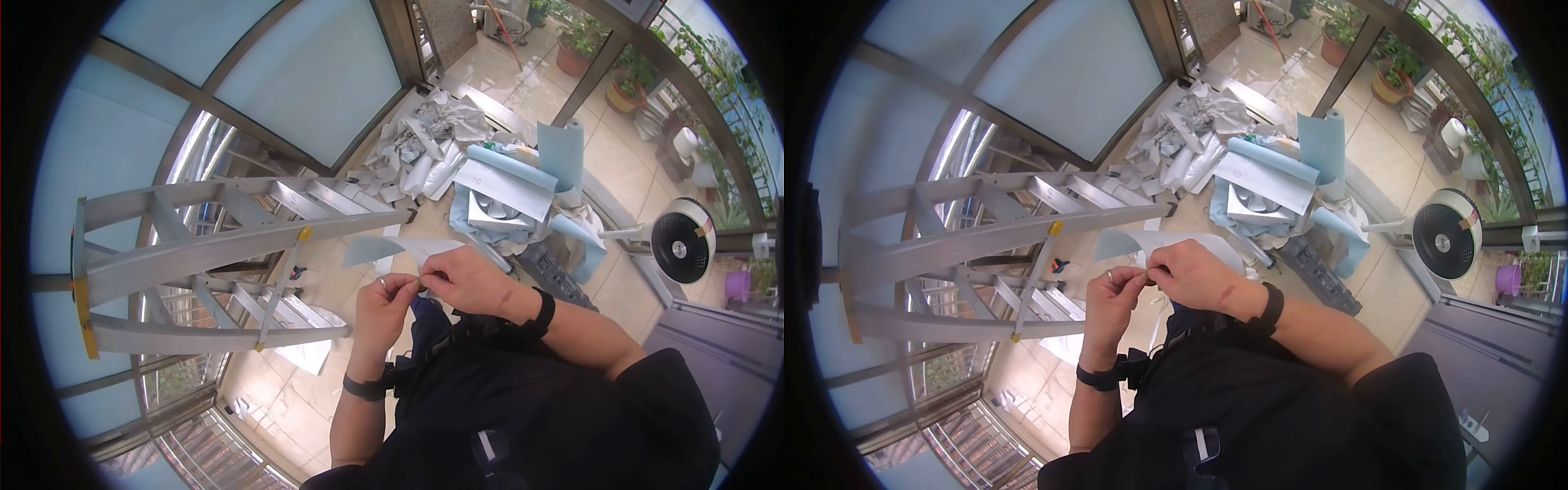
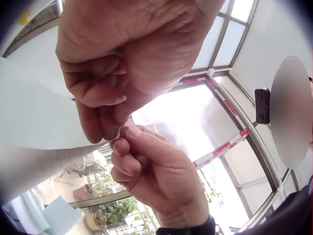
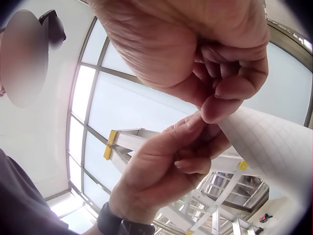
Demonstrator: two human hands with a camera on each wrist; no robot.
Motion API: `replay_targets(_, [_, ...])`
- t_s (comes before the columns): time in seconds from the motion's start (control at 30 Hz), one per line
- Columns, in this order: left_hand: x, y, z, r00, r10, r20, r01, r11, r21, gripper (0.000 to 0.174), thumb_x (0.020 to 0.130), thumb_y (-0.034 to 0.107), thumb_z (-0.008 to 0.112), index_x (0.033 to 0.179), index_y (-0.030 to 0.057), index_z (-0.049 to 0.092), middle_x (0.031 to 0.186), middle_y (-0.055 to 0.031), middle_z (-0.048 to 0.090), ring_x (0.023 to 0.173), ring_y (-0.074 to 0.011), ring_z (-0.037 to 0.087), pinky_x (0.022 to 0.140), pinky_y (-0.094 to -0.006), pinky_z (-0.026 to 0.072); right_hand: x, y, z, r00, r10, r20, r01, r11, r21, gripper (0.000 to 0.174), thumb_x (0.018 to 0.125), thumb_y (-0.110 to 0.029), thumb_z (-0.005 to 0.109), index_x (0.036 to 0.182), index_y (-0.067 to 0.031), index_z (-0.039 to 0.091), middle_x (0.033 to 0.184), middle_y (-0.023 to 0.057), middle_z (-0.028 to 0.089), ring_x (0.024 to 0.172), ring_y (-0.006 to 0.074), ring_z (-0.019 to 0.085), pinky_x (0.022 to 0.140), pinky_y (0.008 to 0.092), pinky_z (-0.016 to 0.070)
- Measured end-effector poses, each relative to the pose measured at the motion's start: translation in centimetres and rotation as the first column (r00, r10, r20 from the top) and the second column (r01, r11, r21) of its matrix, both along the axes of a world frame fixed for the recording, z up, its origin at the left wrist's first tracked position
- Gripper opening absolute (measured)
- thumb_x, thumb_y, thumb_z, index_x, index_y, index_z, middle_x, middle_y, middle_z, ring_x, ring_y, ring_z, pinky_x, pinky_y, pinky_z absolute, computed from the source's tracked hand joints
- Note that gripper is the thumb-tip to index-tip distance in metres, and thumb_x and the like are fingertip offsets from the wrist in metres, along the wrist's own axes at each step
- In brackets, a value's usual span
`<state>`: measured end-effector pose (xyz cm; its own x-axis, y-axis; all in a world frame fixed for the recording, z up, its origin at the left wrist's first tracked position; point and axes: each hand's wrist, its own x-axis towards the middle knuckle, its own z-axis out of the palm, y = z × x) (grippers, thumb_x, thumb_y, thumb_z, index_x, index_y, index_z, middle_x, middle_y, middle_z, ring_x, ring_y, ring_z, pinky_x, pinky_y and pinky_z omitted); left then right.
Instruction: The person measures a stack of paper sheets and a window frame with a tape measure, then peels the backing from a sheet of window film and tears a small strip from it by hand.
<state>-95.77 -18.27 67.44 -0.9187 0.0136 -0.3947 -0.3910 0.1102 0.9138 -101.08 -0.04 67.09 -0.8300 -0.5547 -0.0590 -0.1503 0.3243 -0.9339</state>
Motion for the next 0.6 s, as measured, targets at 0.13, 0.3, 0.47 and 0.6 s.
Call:
replay_targets(0.13, [0.0,0.1,-0.3,1.0,-0.003,-0.009,0.003,1.0,0.014,0.014,0.094,0.009,0.062,0.098,-0.0033,0.068,0.089,-0.0059,0.071,0.082,-0.0089,0.063,0.074,-0.0219,0.0489,-0.1,0.1,0.2,1.0,0.002,0.013,-0.002,1.0,0.002,0.015,0.086,-0.013,0.059,0.088,-0.0014,0.068,0.07,0.0155,0.064,0.06,0.0266,0.061,0.059,0.0343,0.0486])
replay_targets(0.3, [0.1,0.3,-1.3,0.997,0.028,-0.072,-0.025,0.998,0.055,0.01,0.094,0.009,0.062,0.097,0.0004,0.066,0.084,-0.0013,0.069,0.058,-0.0008,0.043,0.051,-0.0174,0.0333,-0.4,0.1,0.1,0.998,0.004,0.064,-0.004,1.0,-0.013,0.015,0.084,-0.013,0.059,0.087,-0.0005,0.068,0.072,0.0165,0.065,0.064,0.0289,0.062,0.062,0.036,0.0498])
replay_targets(0.47, [0.0,0.3,-1.4,0.996,0.055,-0.065,-0.05,0.997,0.066,0.01,0.094,0.009,0.062,0.097,0.0007,0.066,0.084,-0.0019,0.069,0.058,-0.0013,0.044,0.052,-0.0174,0.0346,-0.6,0.4,-0.5,0.976,0.036,0.216,-0.019,0.997,-0.081,0.015,0.09,-0.012,0.058,0.091,-0.0003,0.067,0.074,0.0076,0.066,0.064,0.0134,0.058,0.062,0.0289,0.0479])
replay_targets(0.6, [-0.2,0.6,-0.5,0.996,0.093,0.006,-0.093,0.991,0.095,0.012,0.094,0.011,0.063,0.097,0.0003,0.068,0.085,-0.0035,0.071,0.058,-0.0015,0.045,0.052,-0.0172,0.0353,-1.2,0.6,-1.8,0.9,0.068,0.431,0.018,0.981,-0.192,0.016,0.091,-0.013,0.058,0.093,-0.0002,0.067,0.077,0.0039,0.065,0.066,0.0095,0.056,0.062,0.0264,0.0474])
